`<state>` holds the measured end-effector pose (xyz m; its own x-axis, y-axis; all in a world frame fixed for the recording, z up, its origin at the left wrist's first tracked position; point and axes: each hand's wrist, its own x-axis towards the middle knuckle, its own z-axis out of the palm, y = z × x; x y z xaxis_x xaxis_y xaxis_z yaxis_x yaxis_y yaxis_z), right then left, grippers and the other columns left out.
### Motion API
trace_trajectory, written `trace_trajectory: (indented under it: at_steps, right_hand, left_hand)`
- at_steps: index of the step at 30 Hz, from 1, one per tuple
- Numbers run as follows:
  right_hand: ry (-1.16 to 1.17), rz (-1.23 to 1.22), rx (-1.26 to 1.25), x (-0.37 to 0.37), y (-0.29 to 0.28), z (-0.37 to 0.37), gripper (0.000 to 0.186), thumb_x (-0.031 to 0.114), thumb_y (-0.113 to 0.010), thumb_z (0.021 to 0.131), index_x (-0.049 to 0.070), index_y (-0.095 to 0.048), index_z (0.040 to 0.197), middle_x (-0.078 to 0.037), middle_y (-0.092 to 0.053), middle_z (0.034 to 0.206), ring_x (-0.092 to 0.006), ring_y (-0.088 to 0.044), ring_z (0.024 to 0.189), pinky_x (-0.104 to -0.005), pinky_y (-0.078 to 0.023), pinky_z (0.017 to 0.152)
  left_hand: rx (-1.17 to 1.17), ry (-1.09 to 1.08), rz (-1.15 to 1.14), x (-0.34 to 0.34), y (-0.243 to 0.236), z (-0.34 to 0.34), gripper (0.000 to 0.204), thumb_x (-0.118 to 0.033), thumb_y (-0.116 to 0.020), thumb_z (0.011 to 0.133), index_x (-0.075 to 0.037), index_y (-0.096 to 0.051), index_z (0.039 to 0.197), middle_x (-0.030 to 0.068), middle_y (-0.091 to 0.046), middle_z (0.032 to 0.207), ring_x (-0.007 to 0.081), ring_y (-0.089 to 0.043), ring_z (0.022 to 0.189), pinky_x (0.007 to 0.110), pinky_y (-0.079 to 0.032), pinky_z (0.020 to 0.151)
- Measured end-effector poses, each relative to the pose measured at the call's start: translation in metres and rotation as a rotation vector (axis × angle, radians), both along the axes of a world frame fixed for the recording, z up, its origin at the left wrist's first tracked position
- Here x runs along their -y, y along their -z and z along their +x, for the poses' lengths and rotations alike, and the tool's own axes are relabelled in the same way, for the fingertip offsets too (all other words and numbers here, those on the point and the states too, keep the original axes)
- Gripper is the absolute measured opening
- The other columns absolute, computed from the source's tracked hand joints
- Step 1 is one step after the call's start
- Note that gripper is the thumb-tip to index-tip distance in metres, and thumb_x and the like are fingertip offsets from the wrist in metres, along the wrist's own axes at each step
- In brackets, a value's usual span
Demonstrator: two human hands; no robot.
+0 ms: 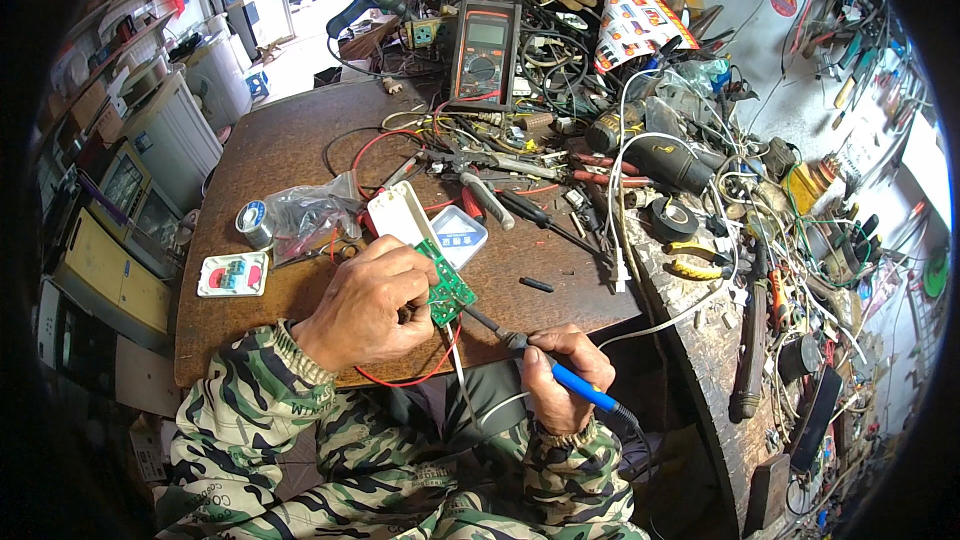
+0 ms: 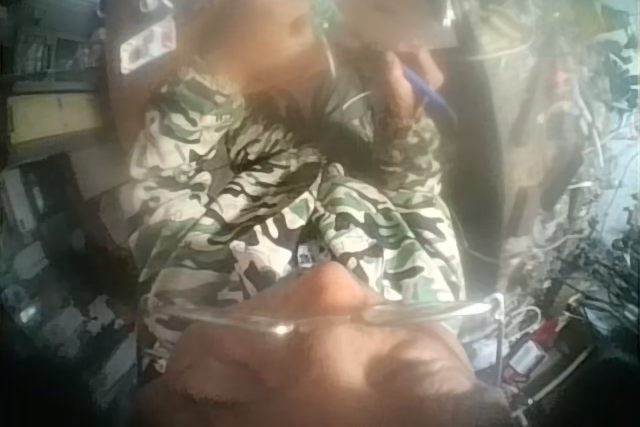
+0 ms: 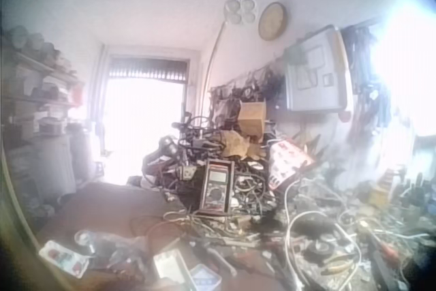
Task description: The person works on a small green circuit board at a cluttered workbench. They use pliers to trim wires and a soldering iron to solder connections on the board. The person handles the board and tools with both hands throughout the process.
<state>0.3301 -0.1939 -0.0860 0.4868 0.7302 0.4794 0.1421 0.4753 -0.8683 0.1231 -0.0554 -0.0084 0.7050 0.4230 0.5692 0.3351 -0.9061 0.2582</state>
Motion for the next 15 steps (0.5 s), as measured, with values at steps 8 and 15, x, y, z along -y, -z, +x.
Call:
trace_trajectory:
  at_steps: [8,15]
  right_hand:
    - [-0.012,0.002,-0.009,-0.0002,0.0009,0.0005,0.012,0.004,-0.071,0.084,-0.005,-0.067,0.091,-0.011,-0.067,0.081,-0.0121,-0.059,0.070,-0.0263,-0.047,0.065]
    - [-0.016,0.002,-0.003,-0.0001,0.0012,0.0015,0.013,0.004,-0.072,0.084,-0.005,-0.068,0.091,-0.011,-0.068,0.082,-0.0125,-0.060,0.071,-0.0266,-0.048,0.066]
  left_hand:
    - [0.012,0.005,0.000,-0.0002,0.0003,0.0005,0.010,-0.001,-0.073,0.070,-0.001,-0.066,0.076,0.0087,-0.070,0.091,0.0280,-0.066,0.090,0.038,-0.056,0.077]
    - [0.011,0.001,-0.003,0.0001,0.0005,0.0008,0.010,-0.002,-0.073,0.070,0.000,-0.066,0.077,0.0090,-0.070,0.092,0.0281,-0.065,0.090,0.038,-0.056,0.077]
